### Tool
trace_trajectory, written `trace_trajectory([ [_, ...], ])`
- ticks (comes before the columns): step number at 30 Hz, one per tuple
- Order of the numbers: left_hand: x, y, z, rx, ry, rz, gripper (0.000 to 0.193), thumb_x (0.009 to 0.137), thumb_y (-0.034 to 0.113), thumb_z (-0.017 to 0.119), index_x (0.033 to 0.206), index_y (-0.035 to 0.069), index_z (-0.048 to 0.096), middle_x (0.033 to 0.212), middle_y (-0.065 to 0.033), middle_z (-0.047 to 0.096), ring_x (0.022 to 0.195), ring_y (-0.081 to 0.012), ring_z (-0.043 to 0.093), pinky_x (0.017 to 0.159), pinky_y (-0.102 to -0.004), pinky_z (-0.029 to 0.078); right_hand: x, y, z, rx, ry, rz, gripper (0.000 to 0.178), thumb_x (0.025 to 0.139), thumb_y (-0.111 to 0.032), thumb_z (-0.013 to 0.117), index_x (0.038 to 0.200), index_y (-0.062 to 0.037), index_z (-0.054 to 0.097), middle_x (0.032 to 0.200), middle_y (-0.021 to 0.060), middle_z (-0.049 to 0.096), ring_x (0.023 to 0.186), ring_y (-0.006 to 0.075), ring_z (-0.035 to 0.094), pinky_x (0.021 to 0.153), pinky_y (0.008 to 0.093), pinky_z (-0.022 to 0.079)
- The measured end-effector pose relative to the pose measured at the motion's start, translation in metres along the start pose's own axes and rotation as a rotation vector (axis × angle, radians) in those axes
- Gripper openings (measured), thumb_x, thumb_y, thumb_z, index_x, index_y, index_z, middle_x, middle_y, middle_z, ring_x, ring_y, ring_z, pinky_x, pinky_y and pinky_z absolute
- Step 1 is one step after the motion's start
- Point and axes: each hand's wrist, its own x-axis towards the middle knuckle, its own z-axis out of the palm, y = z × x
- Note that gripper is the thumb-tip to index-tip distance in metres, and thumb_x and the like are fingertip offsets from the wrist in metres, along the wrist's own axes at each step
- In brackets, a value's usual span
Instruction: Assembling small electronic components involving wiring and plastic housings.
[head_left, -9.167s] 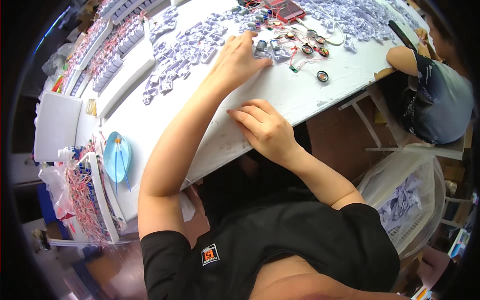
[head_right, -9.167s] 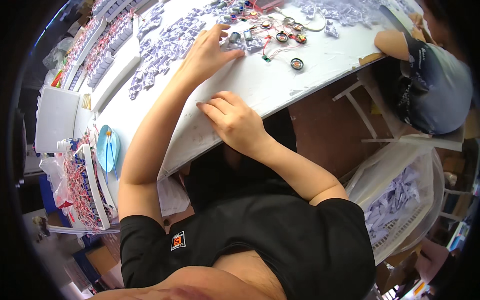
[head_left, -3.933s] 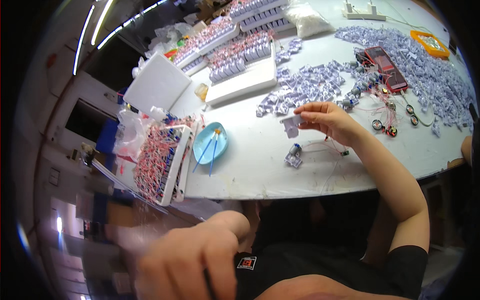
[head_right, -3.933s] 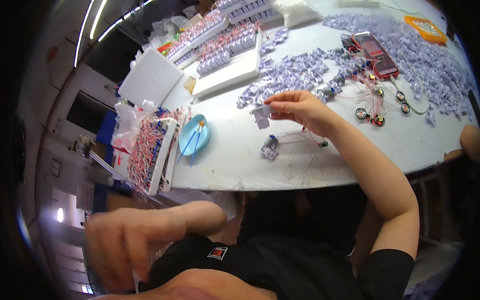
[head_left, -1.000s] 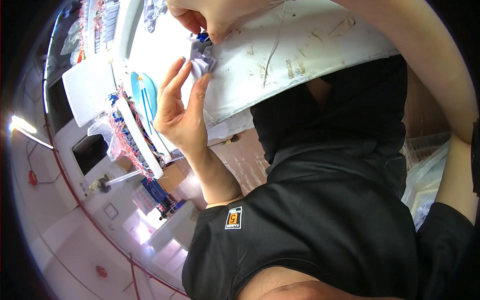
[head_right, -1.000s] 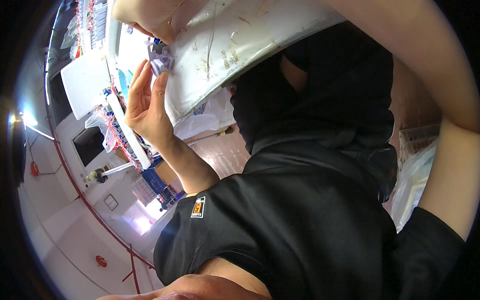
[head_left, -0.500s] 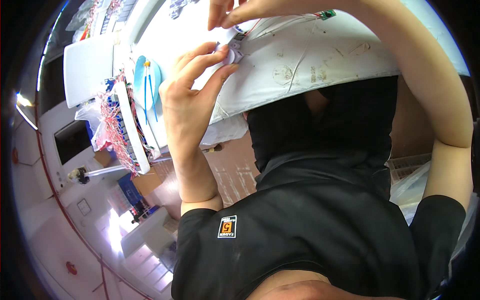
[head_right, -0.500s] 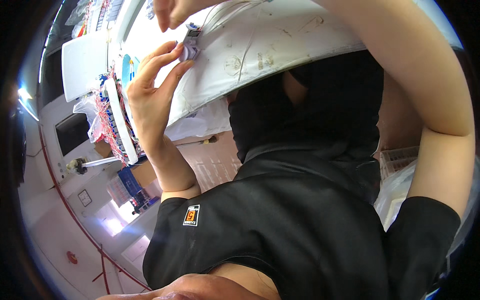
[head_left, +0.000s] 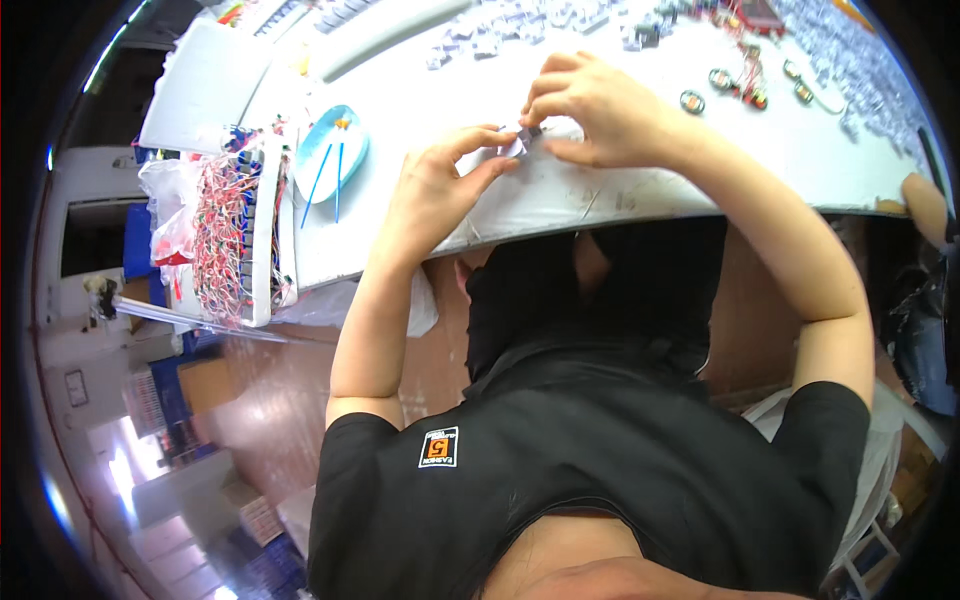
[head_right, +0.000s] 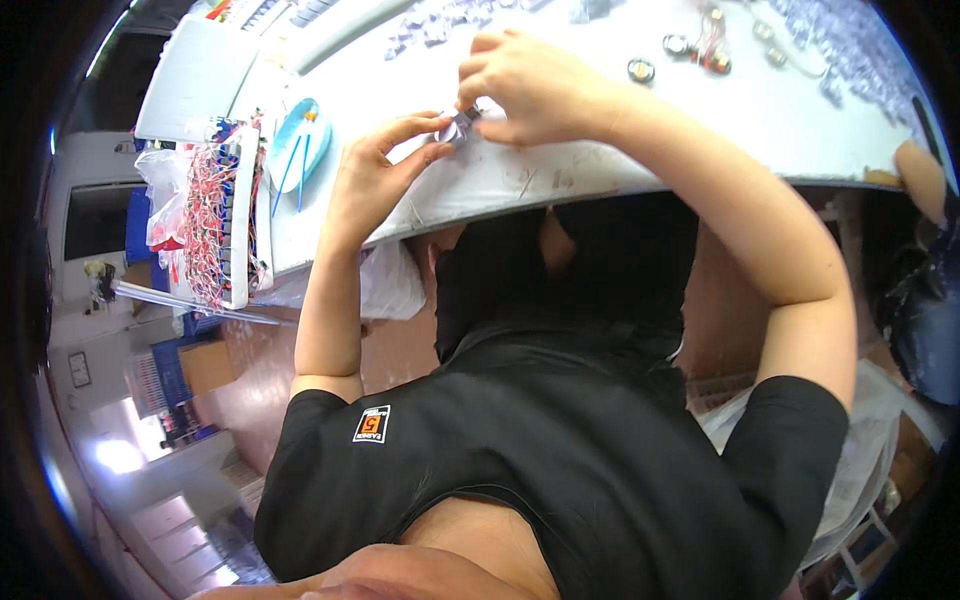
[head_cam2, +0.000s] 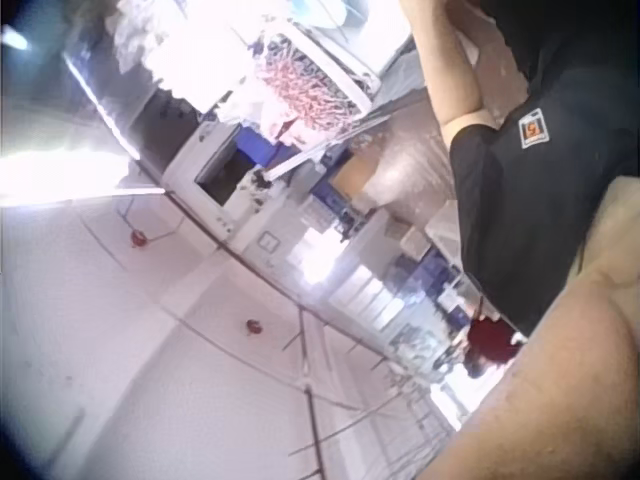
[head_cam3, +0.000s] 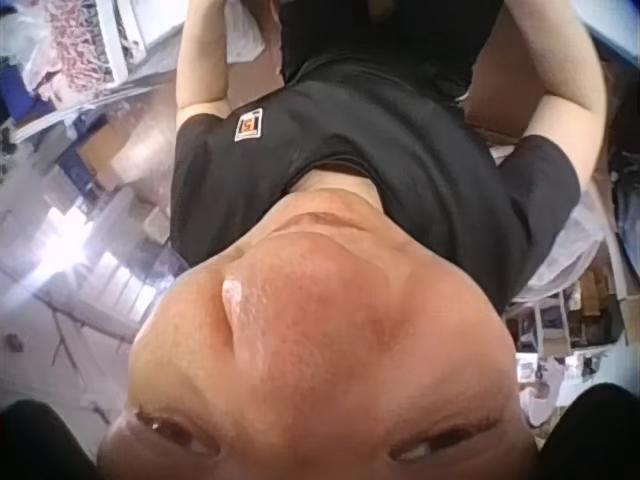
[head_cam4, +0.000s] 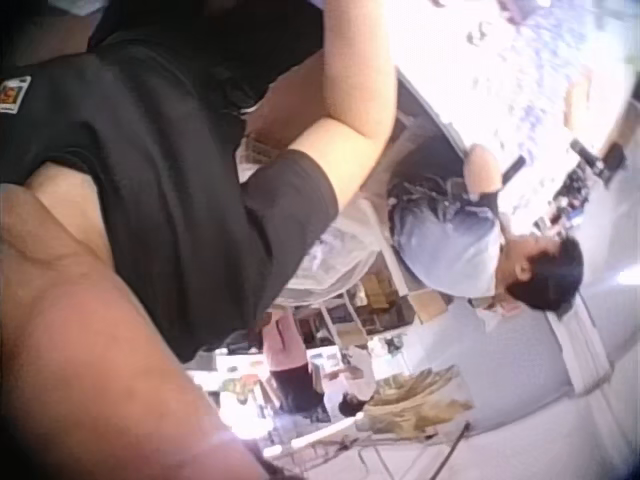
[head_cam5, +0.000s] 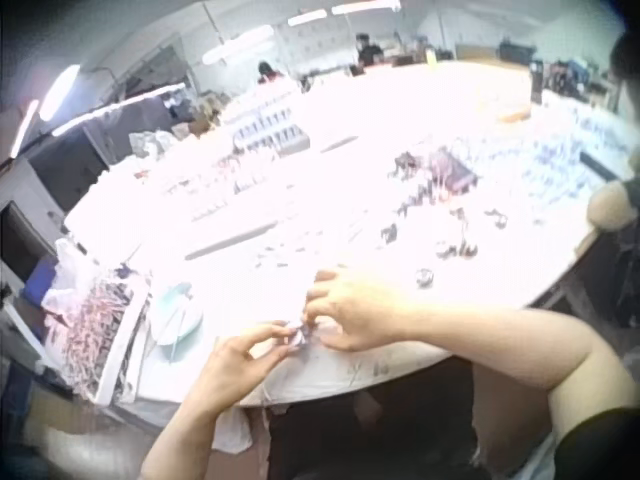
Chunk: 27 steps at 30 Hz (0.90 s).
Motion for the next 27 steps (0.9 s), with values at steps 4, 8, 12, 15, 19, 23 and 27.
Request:
trace_trajectory([
  [4,0.010,-0.015,-0.015,-0.298,-0.180,-0.262,0.028,0.093,0.018,0.070,0.118,0.003,0.071,0.114,-0.0114,0.071,0.101,-0.0178,0.068,0.091,-0.0295,0.052,0.006,-0.002,0.014,-0.031,0.055,0.085,0.029,0.075,-0.017,0.078,0.101,-0.0069,0.068,0.103,0.0054,0.066,0.111,0.0281,0.055,0.099,0.0399,0.046],
  [8,0.011,-0.010,0.000,-0.077,-0.062,-0.144,0.032,0.091,0.016,0.072,0.120,0.003,0.068,0.106,-0.0105,0.071,0.097,-0.0193,0.069,0.089,-0.0314,0.054,0.013,-0.002,0.029,0.077,0.010,0.280,0.026,0.078,-0.018,0.077,0.099,-0.0054,0.070,0.101,0.0077,0.067,0.109,0.0276,0.056,0.096,0.0388,0.047],
  [12,0.008,-0.012,0.009,-0.138,0.080,-0.091,0.031,0.084,0.009,0.076,0.113,0.003,0.068,0.103,-0.0092,0.072,0.095,-0.0208,0.070,0.085,-0.0325,0.054,0.014,-0.001,0.033,0.129,0.077,0.285,0.024,0.077,-0.013,0.077,0.098,-0.0047,0.070,0.100,0.0083,0.068,0.106,0.0272,0.058,0.094,0.0379,0.048],
  [15,0.011,-0.011,0.008,-0.094,0.081,-0.052,0.032,0.083,0.008,0.076,0.114,0.004,0.068,0.102,-0.0100,0.072,0.093,-0.0215,0.070,0.082,-0.0327,0.055,0.015,-0.001,0.030,0.107,0.098,0.250,0.023,0.077,-0.011,0.078,0.098,-0.0046,0.070,0.099,0.0082,0.068,0.105,0.0269,0.058,0.092,0.0376,0.049],
  [19,0.014,-0.017,0.010,-0.095,0.085,-0.026,0.032,0.083,0.010,0.076,0.114,0.005,0.068,0.101,-0.0101,0.072,0.092,-0.0205,0.070,0.080,-0.0324,0.054,0.017,-0.002,0.031,0.084,0.108,0.281,0.022,0.078,-0.013,0.077,0.097,-0.0048,0.070,0.099,0.0082,0.069,0.105,0.0268,0.059,0.092,0.0378,0.049],
  [23,0.020,-0.016,0.006,-0.098,0.057,-0.064,0.032,0.084,0.009,0.075,0.115,0.004,0.069,0.101,-0.0103,0.072,0.092,-0.0201,0.070,0.081,-0.0324,0.054,0.018,-0.004,0.028,0.058,0.087,0.322,0.023,0.080,-0.018,0.077,0.099,-0.0059,0.070,0.100,0.0086,0.069,0.105,0.0267,0.059,0.092,0.0379,0.049],
  [27,0.026,-0.015,-0.001,-0.035,-0.030,-0.066,0.038,0.084,0.011,0.076,0.121,0.004,0.067,0.106,-0.0117,0.070,0.095,-0.0194,0.069,0.085,-0.0325,0.055,0.022,-0.002,0.026,-0.010,0.046,0.379,0.025,0.081,-0.022,0.078,0.099,-0.0067,0.070,0.101,0.0091,0.069,0.106,0.0251,0.059,0.092,0.0370,0.048],
])
